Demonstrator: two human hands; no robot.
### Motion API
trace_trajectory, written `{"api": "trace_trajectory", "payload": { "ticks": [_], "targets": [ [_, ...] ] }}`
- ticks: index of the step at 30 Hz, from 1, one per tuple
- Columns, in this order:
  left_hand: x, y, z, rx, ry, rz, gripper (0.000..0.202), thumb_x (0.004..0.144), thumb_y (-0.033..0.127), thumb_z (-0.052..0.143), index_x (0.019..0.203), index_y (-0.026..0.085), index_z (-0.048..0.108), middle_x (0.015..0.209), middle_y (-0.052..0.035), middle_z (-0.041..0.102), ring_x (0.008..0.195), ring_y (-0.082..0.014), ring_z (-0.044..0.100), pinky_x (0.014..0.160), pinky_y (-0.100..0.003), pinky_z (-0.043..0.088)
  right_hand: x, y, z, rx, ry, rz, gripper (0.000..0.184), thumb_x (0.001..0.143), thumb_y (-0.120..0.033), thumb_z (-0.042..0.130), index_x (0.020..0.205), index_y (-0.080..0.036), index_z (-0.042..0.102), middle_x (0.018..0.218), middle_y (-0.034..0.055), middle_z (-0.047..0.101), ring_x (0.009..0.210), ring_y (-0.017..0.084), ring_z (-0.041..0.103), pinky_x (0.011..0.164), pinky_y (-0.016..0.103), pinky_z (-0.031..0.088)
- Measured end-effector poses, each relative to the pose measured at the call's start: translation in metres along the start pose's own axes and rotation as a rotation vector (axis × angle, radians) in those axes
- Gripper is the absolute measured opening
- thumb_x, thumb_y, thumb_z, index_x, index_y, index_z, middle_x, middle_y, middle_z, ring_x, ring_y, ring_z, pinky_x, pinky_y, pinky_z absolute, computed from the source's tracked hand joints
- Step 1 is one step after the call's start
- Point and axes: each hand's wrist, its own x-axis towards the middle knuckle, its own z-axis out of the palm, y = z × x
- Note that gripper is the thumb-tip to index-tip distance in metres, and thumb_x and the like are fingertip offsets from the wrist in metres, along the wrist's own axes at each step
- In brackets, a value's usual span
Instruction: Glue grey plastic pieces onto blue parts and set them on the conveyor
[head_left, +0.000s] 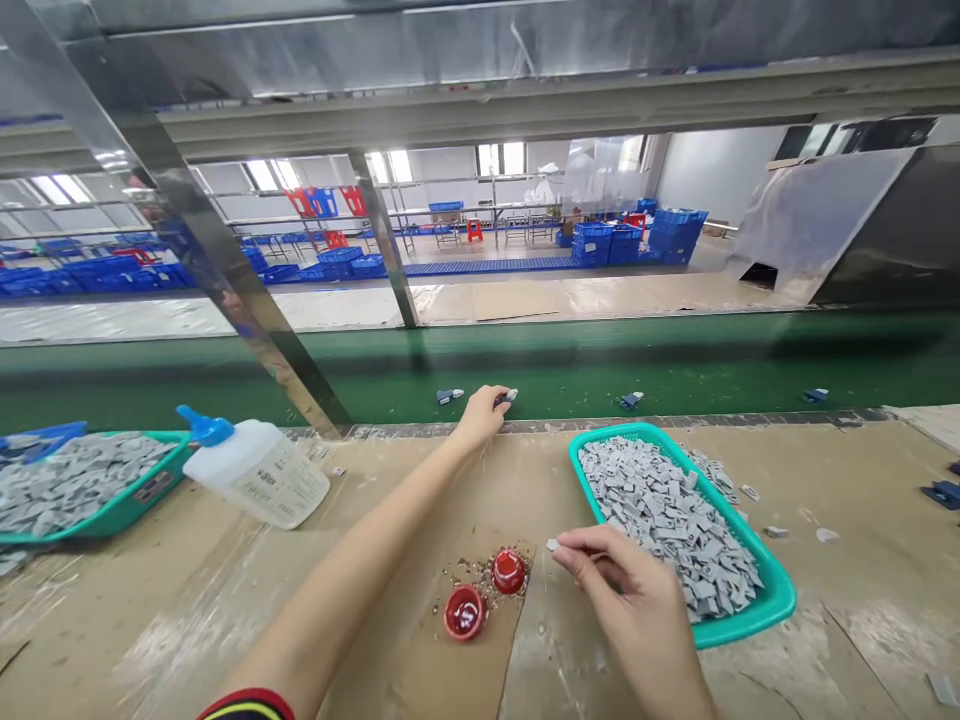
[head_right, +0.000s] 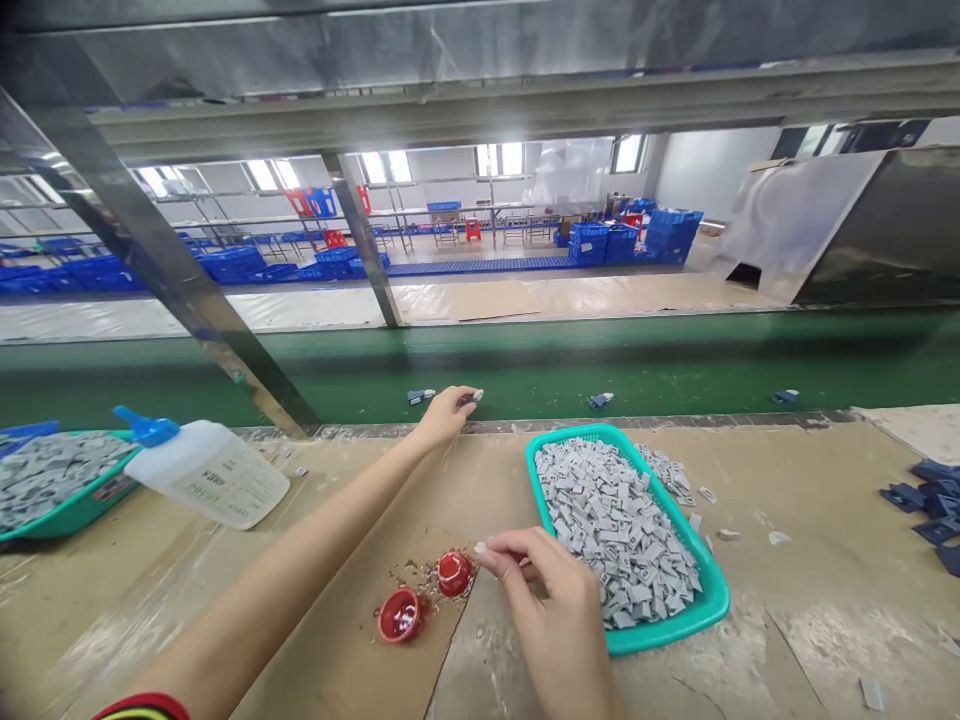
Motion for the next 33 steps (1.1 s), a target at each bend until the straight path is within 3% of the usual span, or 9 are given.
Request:
{"api": "trace_trajectory", "payload": {
  "ticks": [4,8,11,17,26,33],
  "targets": [
    [-0.05,0.006,-0.008,-0.37,0.029,-0.047,0.035,0.081,0.036,0.062,0.108,0.014,0.06,0.112,-0.0141,0.066,0.105,-0.0245,0.061,0.091,-0.039,0.049,-0.004,0.004,0.018,0.139,-0.054,0.236,0.026,0.081,-0.045,0.064,0.081,-0.02,0.067,0.081,0.0046,0.07,0.076,0.019,0.065,0.067,0.025,0.05],
    [-0.094,0.006,-0.013,-0.667,0.058,-0.11,0.045,0.076,0.043,0.068,0.108,0.014,0.058,0.109,-0.0154,0.068,0.102,-0.0235,0.064,0.087,-0.038,0.052,-0.002,0.014,0.026,0.244,-0.078,0.348,0.035,0.074,-0.05,0.07,0.08,-0.015,0.066,0.073,0.0089,0.07,0.067,0.02,0.064,0.059,0.027,0.049],
    [-0.111,0.001,-0.015,-0.808,0.127,-0.146,0.042,0.071,0.043,0.073,0.1,0.015,0.058,0.105,-0.0127,0.069,0.098,-0.0216,0.065,0.085,-0.035,0.052,-0.001,0.02,0.028,0.272,-0.106,0.409,0.038,0.07,-0.051,0.073,0.078,-0.014,0.066,0.07,0.0102,0.071,0.061,0.018,0.061,0.055,0.027,0.047],
    [-0.117,-0.007,-0.014,-0.948,0.184,-0.171,0.041,0.062,0.036,0.081,0.09,0.015,0.059,0.095,-0.0088,0.071,0.088,-0.0195,0.067,0.083,-0.034,0.053,-0.001,0.026,0.033,0.272,-0.146,0.454,0.038,0.069,-0.05,0.075,0.077,-0.014,0.066,0.069,0.0089,0.07,0.057,0.015,0.057,0.054,0.025,0.043],
    [-0.117,-0.01,-0.012,-0.98,0.174,-0.183,0.038,0.063,0.031,0.081,0.09,0.015,0.06,0.093,-0.0083,0.071,0.086,-0.0185,0.067,0.083,-0.035,0.053,-0.002,0.027,0.036,0.237,-0.179,0.455,0.037,0.07,-0.049,0.074,0.076,-0.014,0.065,0.067,0.0077,0.07,0.057,0.015,0.056,0.053,0.024,0.041],
    [-0.124,0.007,-0.015,-0.941,0.118,-0.135,0.036,0.059,0.027,0.083,0.084,0.015,0.061,0.092,-0.0087,0.072,0.087,-0.0208,0.067,0.079,-0.035,0.054,0.0,0.018,0.024,0.308,-0.133,0.457,0.035,0.071,-0.047,0.075,0.078,-0.015,0.066,0.07,0.0063,0.069,0.061,0.015,0.058,0.054,0.023,0.042]
  ]
}}
